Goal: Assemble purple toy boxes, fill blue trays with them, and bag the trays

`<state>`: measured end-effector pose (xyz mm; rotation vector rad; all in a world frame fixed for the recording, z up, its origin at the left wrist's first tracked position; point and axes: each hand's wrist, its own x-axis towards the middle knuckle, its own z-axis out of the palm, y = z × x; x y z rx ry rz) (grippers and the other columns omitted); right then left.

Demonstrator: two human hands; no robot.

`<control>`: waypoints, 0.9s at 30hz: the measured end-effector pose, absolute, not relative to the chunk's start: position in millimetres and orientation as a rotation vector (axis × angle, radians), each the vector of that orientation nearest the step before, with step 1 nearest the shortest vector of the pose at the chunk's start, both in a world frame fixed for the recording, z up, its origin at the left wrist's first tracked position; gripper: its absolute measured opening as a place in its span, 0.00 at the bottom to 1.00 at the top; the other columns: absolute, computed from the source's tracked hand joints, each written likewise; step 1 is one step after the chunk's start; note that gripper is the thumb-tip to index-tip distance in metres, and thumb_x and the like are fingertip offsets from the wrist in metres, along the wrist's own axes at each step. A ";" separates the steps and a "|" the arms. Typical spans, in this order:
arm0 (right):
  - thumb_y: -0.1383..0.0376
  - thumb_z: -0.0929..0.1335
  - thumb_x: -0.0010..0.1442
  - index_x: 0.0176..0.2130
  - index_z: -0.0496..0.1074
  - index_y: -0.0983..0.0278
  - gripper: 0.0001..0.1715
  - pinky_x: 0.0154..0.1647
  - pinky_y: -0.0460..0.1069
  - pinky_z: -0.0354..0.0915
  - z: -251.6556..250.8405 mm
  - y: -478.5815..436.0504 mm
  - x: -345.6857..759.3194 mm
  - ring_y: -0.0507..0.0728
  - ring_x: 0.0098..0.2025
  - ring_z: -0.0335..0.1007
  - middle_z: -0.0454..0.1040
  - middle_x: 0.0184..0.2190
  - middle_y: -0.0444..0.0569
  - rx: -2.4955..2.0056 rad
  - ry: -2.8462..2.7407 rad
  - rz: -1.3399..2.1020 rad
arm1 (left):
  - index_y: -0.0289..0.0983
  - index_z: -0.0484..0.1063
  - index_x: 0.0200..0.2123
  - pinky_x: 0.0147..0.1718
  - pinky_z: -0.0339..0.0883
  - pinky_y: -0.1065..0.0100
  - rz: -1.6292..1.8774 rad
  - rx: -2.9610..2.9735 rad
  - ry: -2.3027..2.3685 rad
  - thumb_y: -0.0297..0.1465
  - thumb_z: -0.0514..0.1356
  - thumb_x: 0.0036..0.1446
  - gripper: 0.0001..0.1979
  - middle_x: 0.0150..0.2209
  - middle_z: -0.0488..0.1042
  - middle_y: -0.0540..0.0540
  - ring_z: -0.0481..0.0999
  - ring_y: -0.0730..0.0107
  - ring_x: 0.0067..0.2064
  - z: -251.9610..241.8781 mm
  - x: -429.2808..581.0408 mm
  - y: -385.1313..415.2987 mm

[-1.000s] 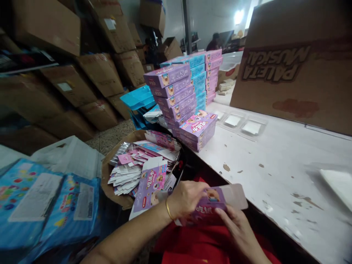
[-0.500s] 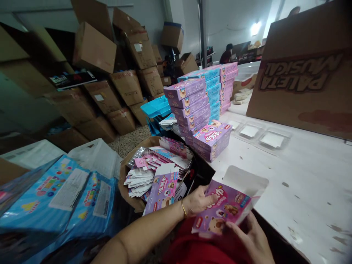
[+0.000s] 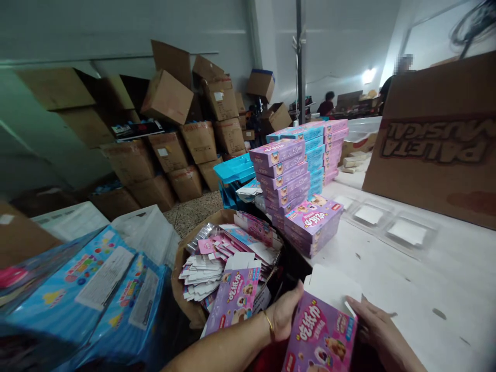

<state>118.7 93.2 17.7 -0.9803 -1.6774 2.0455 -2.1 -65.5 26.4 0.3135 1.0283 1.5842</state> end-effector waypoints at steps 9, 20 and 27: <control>0.53 0.68 0.48 0.24 0.73 0.65 0.16 0.36 0.51 0.63 23.5 103.0 125.4 0.57 0.30 0.67 0.72 0.23 0.45 -0.551 -2.020 1.913 | 0.34 0.71 0.43 0.35 0.65 0.68 1.386 0.587 1.382 0.25 0.64 0.40 0.22 0.34 0.76 0.47 0.74 0.68 0.34 47.8 -22.6 -35.1; 0.49 0.62 0.57 0.41 0.74 0.64 0.25 0.43 0.49 0.62 33.6 110.2 160.2 0.56 0.41 0.68 0.74 0.38 0.47 -0.516 -1.916 1.960 | 0.36 0.73 0.44 0.44 0.64 0.68 1.135 1.315 1.752 0.38 0.48 0.61 0.18 0.43 0.75 0.45 0.73 0.65 0.44 64.8 1.8 -21.3; 0.55 0.61 0.60 0.45 0.73 0.61 0.19 0.47 0.50 0.62 4.2 112.5 171.9 0.54 0.44 0.67 0.71 0.42 0.49 -0.413 -2.100 1.593 | 0.36 0.74 0.41 0.43 0.66 0.68 1.019 1.543 1.837 0.35 0.55 0.57 0.13 0.40 0.76 0.45 0.74 0.67 0.41 56.4 -0.3 -14.1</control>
